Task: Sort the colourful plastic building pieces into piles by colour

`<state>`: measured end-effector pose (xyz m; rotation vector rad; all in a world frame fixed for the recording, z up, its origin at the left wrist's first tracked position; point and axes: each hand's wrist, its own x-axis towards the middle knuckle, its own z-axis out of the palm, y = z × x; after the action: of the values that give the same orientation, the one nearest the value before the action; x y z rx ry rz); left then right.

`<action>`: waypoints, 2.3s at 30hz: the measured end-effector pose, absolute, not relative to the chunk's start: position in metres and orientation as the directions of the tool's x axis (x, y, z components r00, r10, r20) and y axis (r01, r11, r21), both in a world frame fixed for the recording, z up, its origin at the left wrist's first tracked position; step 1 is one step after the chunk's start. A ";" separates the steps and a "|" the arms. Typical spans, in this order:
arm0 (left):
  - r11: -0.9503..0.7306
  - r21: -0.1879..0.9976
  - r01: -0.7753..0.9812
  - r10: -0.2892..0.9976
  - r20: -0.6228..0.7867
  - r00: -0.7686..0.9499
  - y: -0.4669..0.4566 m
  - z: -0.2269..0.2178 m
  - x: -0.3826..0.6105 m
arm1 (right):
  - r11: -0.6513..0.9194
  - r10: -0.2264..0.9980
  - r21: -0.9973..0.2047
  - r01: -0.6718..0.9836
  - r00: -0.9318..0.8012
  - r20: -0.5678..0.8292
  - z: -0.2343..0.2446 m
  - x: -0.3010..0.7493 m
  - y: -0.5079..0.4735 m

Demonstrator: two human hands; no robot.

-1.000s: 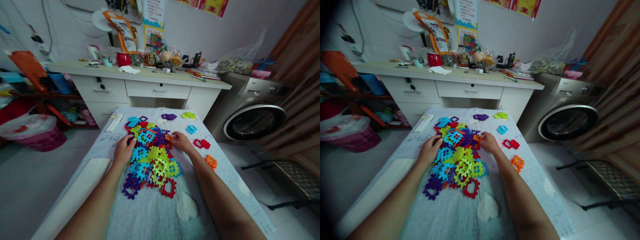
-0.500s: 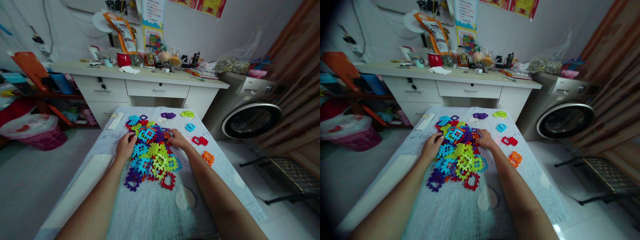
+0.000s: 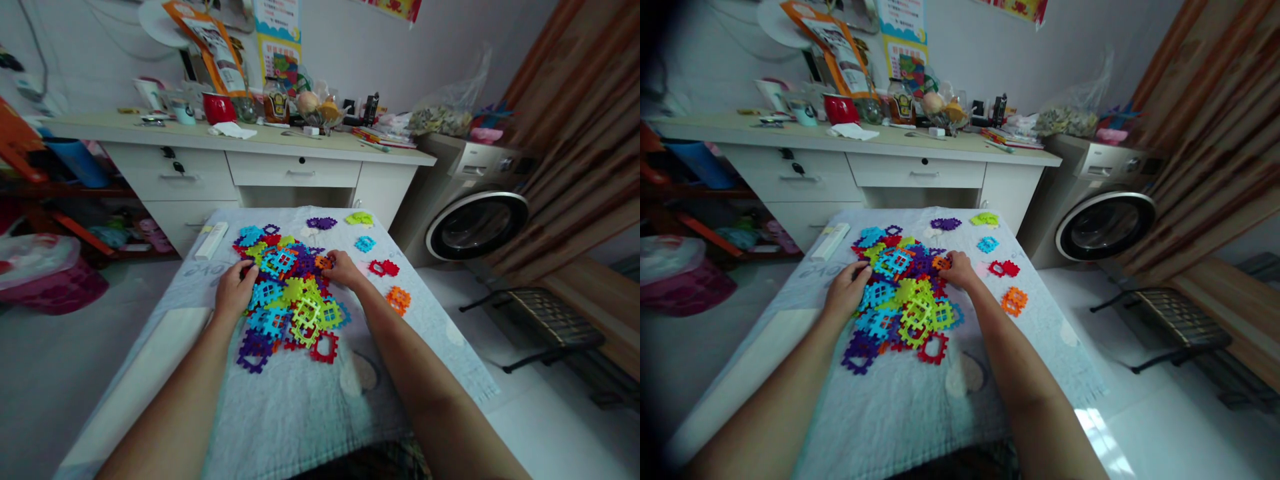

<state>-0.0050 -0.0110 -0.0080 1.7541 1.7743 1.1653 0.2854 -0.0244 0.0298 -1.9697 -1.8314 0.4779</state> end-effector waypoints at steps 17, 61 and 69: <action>-0.120 0.774 0.622 0.956 0.260 -0.139 -0.013 -0.005 -0.005 | 0.010 0.996 -0.568 0.823 0.039 0.074 0.059 0.352 -0.076; -0.132 0.773 0.620 0.957 0.262 -0.124 -0.012 -0.008 -0.005 | 0.244 0.946 -0.520 0.818 -0.319 -0.058 0.061 0.281 -0.128; -0.130 0.769 0.625 0.958 0.261 -0.121 -0.011 -0.007 -0.005 | 0.039 0.950 -0.898 0.438 -0.295 -0.102 0.054 0.302 -0.125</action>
<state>-0.0047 -0.0113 -0.0075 1.7606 1.7503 1.1409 0.3019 -0.1249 0.0535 -1.4010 -1.7781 1.2189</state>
